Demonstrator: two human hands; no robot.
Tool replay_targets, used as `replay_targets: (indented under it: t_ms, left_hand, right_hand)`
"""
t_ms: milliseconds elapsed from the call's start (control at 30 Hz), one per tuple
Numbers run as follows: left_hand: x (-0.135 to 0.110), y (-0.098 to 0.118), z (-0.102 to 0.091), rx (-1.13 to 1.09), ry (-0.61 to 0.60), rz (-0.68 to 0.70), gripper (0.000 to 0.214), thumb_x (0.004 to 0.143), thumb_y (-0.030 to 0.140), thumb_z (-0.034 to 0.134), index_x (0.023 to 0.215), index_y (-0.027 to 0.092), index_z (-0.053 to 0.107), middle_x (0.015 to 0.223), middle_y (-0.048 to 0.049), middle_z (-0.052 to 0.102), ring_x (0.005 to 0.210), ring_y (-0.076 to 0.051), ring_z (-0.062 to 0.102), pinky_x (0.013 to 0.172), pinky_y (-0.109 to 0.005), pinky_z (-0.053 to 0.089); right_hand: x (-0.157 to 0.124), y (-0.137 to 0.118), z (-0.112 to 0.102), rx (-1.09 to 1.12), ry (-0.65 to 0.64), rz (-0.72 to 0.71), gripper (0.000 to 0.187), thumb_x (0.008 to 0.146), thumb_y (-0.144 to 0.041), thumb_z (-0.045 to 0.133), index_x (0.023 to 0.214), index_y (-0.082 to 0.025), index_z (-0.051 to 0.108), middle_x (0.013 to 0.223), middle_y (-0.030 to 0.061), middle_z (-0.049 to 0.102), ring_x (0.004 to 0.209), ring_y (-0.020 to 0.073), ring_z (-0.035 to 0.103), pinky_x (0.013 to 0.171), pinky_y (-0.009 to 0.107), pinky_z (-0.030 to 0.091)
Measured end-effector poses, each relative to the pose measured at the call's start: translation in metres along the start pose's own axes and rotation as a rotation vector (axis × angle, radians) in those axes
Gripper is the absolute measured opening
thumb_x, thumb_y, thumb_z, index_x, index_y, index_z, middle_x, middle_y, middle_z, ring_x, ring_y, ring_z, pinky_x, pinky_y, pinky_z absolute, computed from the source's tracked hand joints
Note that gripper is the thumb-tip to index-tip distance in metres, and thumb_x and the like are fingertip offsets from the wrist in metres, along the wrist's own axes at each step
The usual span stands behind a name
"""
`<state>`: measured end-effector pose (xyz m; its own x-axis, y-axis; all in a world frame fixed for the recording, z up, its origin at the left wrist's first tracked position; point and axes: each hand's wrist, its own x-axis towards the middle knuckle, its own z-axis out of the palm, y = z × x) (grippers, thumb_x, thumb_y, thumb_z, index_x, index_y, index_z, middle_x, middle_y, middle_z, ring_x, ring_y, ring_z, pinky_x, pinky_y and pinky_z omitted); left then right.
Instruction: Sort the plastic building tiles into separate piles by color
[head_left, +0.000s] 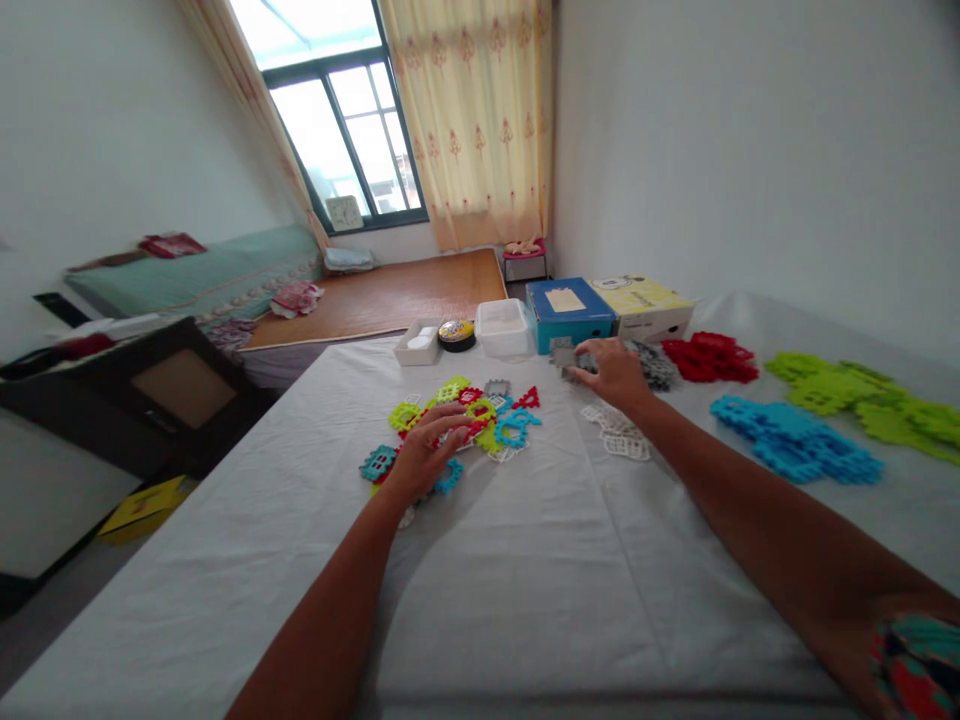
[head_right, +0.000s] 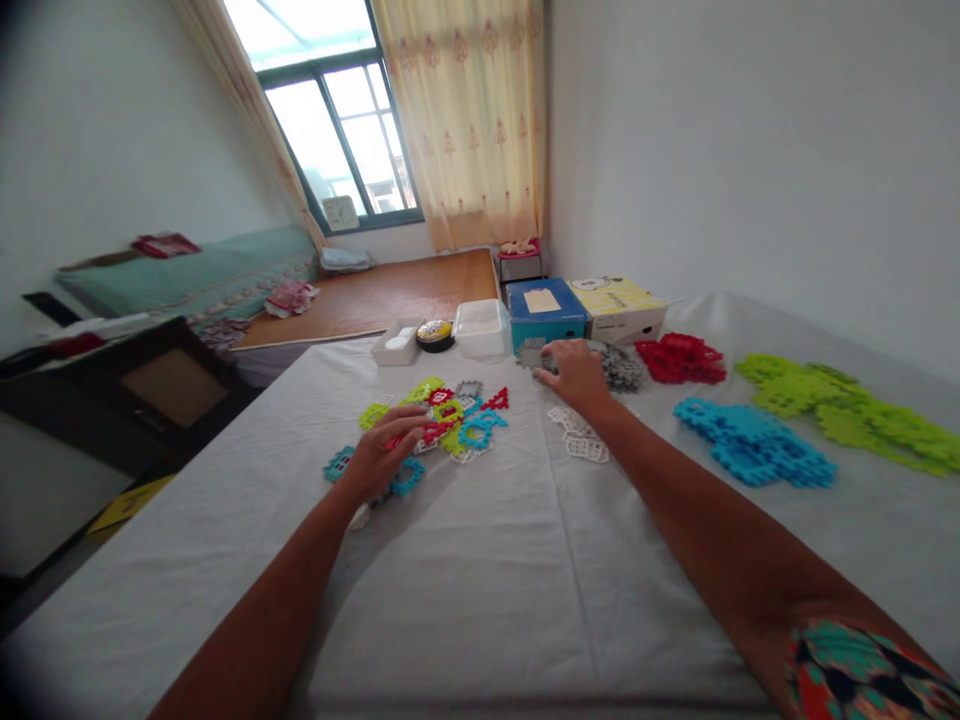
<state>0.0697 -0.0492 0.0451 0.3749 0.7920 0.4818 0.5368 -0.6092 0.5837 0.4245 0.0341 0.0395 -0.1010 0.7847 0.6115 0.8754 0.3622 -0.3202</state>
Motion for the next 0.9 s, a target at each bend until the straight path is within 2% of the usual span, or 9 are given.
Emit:
replay_targets:
  t_ms: [67,133,233,333,433,533,633,733,900]
  left_hand:
    - [0.000,-0.005,0.000,0.026,0.031,-0.017,0.027,0.093,0.036,0.052,0.107,0.023,0.072,0.117,-0.0084,0.066,0.113,-0.021,0.059,0.103,-0.041,0.045]
    - [0.001,-0.010,-0.002,0.055,0.078,-0.046,0.026,0.093,0.034,0.052,0.105,0.022,0.072,0.115,-0.0079,0.067,0.111,-0.021,0.060,0.103,-0.040,0.045]
    - [0.002,-0.018,-0.005,0.100,0.163,-0.098,0.026,0.092,0.031,0.051,0.105,0.022,0.072,0.114,-0.0077,0.067,0.110,-0.020,0.060,0.103,-0.040,0.045]
    - [0.001,-0.027,-0.008,0.154,0.190,-0.125,0.028,0.092,0.031,0.049,0.107,0.022,0.071,0.115,-0.0076,0.066,0.110,-0.020,0.060,0.103,-0.040,0.045]
    - [-0.001,-0.036,-0.007,0.260,0.161,-0.125,0.030,0.092,0.032,0.049,0.111,0.023,0.069,0.119,-0.0076,0.065,0.115,-0.021,0.058,0.106,-0.042,0.043]
    - [-0.002,-0.045,-0.005,0.369,0.092,-0.135,0.034,0.090,0.031,0.051,0.119,0.023,0.066,0.129,-0.0082,0.061,0.122,-0.023,0.053,0.109,-0.045,0.040]
    - [-0.003,-0.051,-0.004,0.407,-0.036,-0.136,0.036,0.089,0.026,0.050,0.122,0.020,0.064,0.127,-0.0099,0.063,0.120,-0.024,0.055,0.107,-0.044,0.041]
    - [-0.005,-0.052,-0.005,0.446,-0.113,-0.138,0.033,0.086,0.022,0.053,0.115,0.023,0.068,0.118,-0.0090,0.067,0.112,-0.024,0.059,0.102,-0.043,0.044]
    - [-0.007,-0.050,-0.007,0.528,-0.114,-0.164,0.024,0.083,0.023,0.058,0.102,0.026,0.073,0.101,-0.0063,0.068,0.099,-0.023,0.061,0.092,-0.038,0.048]
  right_hand:
    - [0.002,0.025,-0.006,-0.170,0.072,0.025,0.029,0.085,-0.044,0.061,0.098,-0.019,0.066,0.105,0.0145,0.068,0.105,0.0326,0.051,0.085,0.044,0.039]
    - [-0.001,0.040,-0.008,-0.252,0.087,0.065,0.030,0.088,-0.045,0.056,0.099,-0.019,0.066,0.106,0.0144,0.067,0.107,0.0334,0.049,0.085,0.046,0.037]
    - [-0.005,0.042,-0.008,-0.275,0.113,0.070,0.031,0.090,-0.042,0.052,0.106,-0.019,0.065,0.121,0.0150,0.064,0.115,0.0350,0.044,0.089,0.049,0.034]
    - [-0.007,0.023,-0.004,-0.214,0.124,-0.032,0.031,0.091,-0.035,0.050,0.113,-0.017,0.063,0.130,0.0153,0.060,0.121,0.0343,0.043,0.094,0.049,0.033]
    - [-0.014,-0.008,0.004,-0.124,0.046,-0.187,0.028,0.092,-0.028,0.048,0.113,-0.018,0.064,0.127,0.0132,0.062,0.120,0.0311,0.047,0.096,0.047,0.033]
    - [-0.026,-0.038,0.015,-0.060,-0.074,-0.353,0.024,0.092,-0.024,0.049,0.110,-0.020,0.065,0.126,0.0099,0.064,0.120,0.0284,0.049,0.095,0.045,0.034]
    - [-0.037,-0.059,0.023,-0.013,-0.182,-0.484,0.023,0.091,-0.020,0.052,0.110,-0.022,0.065,0.127,0.0078,0.064,0.117,0.0261,0.051,0.094,0.044,0.034]
    - [-0.042,-0.067,0.026,0.020,-0.232,-0.519,0.023,0.090,-0.017,0.054,0.108,-0.023,0.066,0.125,0.0073,0.065,0.114,0.0252,0.053,0.093,0.042,0.036]
    - [-0.045,-0.065,0.026,0.078,-0.265,-0.514,0.021,0.089,-0.013,0.053,0.103,-0.021,0.067,0.123,0.0065,0.067,0.110,0.0230,0.056,0.091,0.039,0.040]
